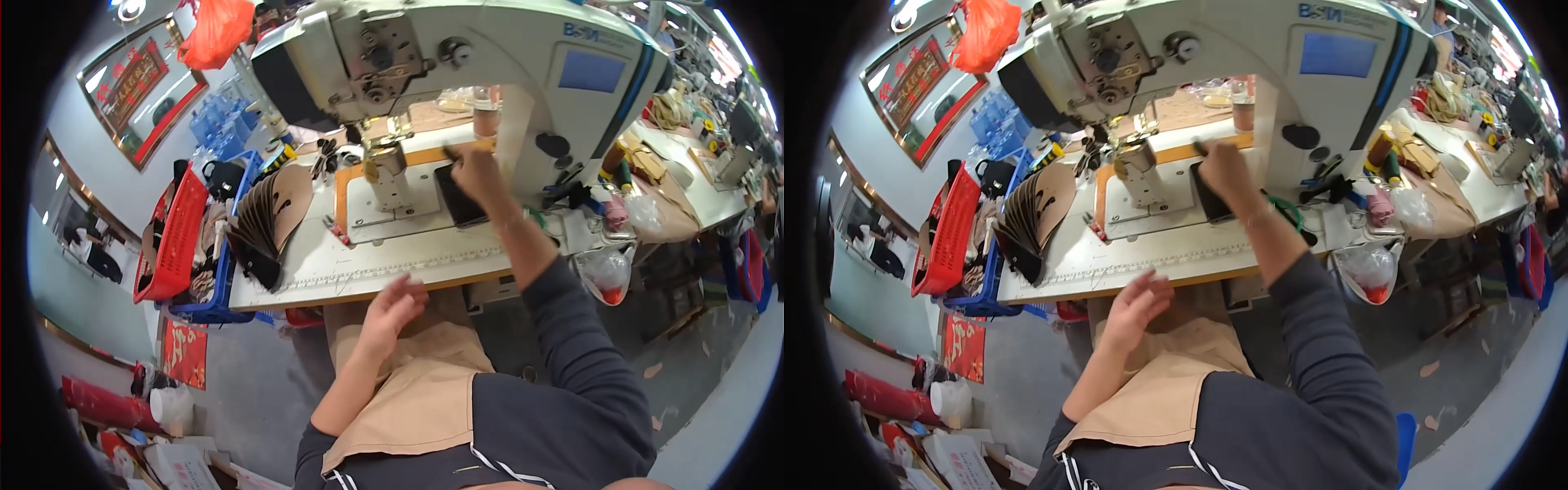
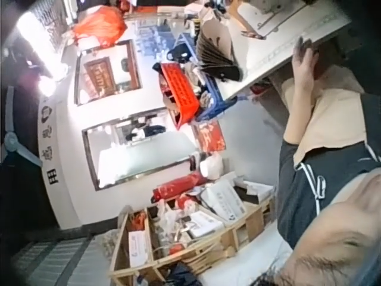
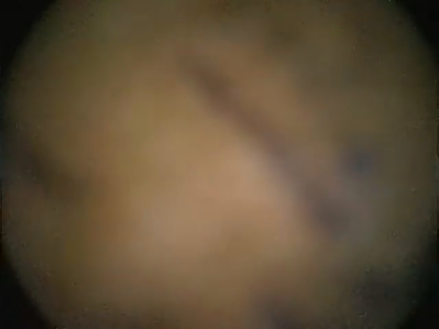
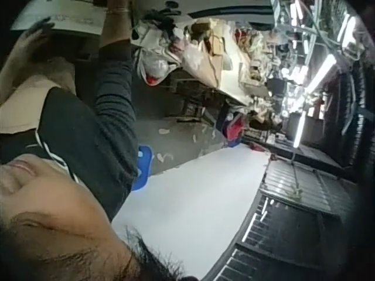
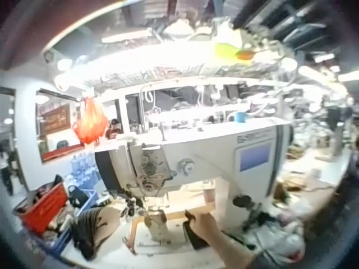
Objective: Stitching together various components of a black high-heeled shoe using an industrial sewing machine.
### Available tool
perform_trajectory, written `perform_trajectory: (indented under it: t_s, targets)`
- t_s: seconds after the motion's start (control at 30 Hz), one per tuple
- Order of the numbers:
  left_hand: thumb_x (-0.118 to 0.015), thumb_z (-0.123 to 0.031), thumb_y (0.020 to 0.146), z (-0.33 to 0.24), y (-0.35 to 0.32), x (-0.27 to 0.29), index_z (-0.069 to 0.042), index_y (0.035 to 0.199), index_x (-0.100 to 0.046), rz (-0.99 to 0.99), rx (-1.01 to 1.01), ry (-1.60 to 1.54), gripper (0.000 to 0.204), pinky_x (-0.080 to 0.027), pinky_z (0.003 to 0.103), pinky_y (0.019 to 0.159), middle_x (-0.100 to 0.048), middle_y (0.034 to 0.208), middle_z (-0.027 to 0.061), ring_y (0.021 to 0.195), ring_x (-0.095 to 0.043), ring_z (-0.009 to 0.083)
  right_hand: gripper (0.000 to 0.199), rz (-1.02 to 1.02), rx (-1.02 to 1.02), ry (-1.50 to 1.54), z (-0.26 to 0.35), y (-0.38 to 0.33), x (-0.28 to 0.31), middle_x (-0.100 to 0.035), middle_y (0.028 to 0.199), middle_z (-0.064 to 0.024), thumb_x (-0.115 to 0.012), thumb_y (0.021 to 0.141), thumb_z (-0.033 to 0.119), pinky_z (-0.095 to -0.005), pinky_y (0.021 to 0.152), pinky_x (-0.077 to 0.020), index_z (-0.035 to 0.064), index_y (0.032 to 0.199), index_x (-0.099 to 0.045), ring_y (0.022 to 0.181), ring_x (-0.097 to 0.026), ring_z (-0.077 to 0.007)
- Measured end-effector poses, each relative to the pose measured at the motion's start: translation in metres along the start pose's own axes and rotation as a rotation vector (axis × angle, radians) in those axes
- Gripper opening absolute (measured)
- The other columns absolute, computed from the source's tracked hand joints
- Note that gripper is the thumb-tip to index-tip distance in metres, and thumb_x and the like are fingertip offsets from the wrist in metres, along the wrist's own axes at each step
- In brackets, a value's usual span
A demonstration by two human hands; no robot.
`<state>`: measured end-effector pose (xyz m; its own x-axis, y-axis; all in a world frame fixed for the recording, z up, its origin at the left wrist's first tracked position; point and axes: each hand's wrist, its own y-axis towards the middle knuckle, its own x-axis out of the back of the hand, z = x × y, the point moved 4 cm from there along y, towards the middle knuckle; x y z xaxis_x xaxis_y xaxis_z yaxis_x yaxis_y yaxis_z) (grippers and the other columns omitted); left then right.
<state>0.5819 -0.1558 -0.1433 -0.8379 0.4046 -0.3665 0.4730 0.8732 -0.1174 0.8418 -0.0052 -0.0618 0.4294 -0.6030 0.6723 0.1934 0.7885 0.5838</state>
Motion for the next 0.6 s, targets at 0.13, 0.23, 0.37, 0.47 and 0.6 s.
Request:
perform_trajectory:
  t_s: [0.13, 0.23, 0.37, 0.47, 0.6]
  targets:
    - [-0.05, -0.036, 0.094, -0.004, 0.077, -0.022, -0.007, 0.122, -0.05, 0.055, -0.026, -0.419, 0.041, -0.04, 0.035, 0.097, -0.056, 0.118, 0.0093, 0.111, -0.053, 0.0223, 0.019, 0.146, 0.051, 0.676, 0.068, -0.111, 0.013, -0.062, 0.073, -0.0143, -0.066, 0.074, 0.013, -0.0357, 0.061, -0.0491, 0.0033, 0.09, -0.064, 0.067, -0.063, -0.0307]
    - [-0.051, -0.042, 0.093, 0.025, 0.108, -0.047, -0.011, 0.102, -0.059, 0.017, 0.277, -0.401, 0.033, -0.048, 0.035, 0.081, -0.061, 0.095, 0.0037, 0.091, -0.058, 0.0179, 0.013, 0.17, 0.199, 0.419, 0.061, -0.155, 0.03, -0.061, 0.093, -0.0163, -0.062, 0.076, 0.01, -0.0407, 0.072, -0.0489, 0.0006, 0.084, -0.06, 0.085, -0.06, -0.0327]
    - [-0.048, -0.043, 0.093, 0.034, 0.111, -0.093, -0.013, 0.099, -0.058, 0.12, 0.395, -0.133, 0.032, -0.048, 0.035, 0.074, -0.06, 0.096, 0.004, 0.09, -0.057, 0.0179, 0.015, 0.2, 0.155, 0.257, 0.022, -0.172, 0.056, -0.059, 0.089, -0.0138, -0.063, 0.076, 0.01, -0.0413, 0.068, -0.0486, 0.0007, 0.085, -0.056, 0.08, -0.06, -0.0335]
    - [-0.046, -0.042, 0.094, 0.04, 0.12, -0.11, -0.013, 0.1, -0.056, 0.284, 0.395, -0.138, 0.031, -0.048, 0.035, 0.073, -0.059, 0.099, 0.0041, 0.091, -0.056, 0.0176, 0.021, 0.14, 0.22, 0.175, 0.013, -0.162, 0.077, -0.057, 0.082, -0.0119, -0.064, 0.075, 0.014, -0.041, 0.066, -0.0486, 0.002, 0.086, -0.051, 0.078, -0.059, -0.0336]
    - [-0.046, -0.04, 0.094, 0.034, 0.131, -0.111, -0.012, 0.098, -0.056, 0.338, 0.435, -0.231, 0.03, -0.048, 0.034, 0.073, -0.059, 0.097, 0.0044, 0.088, -0.057, 0.0182, 0.025, 0.14, 0.292, 0.091, 0.015, -0.144, 0.082, -0.056, 0.08, -0.0096, -0.068, 0.071, 0.015, -0.0392, 0.061, -0.0473, 0.005, 0.085, -0.05, 0.074, -0.059, -0.0313]
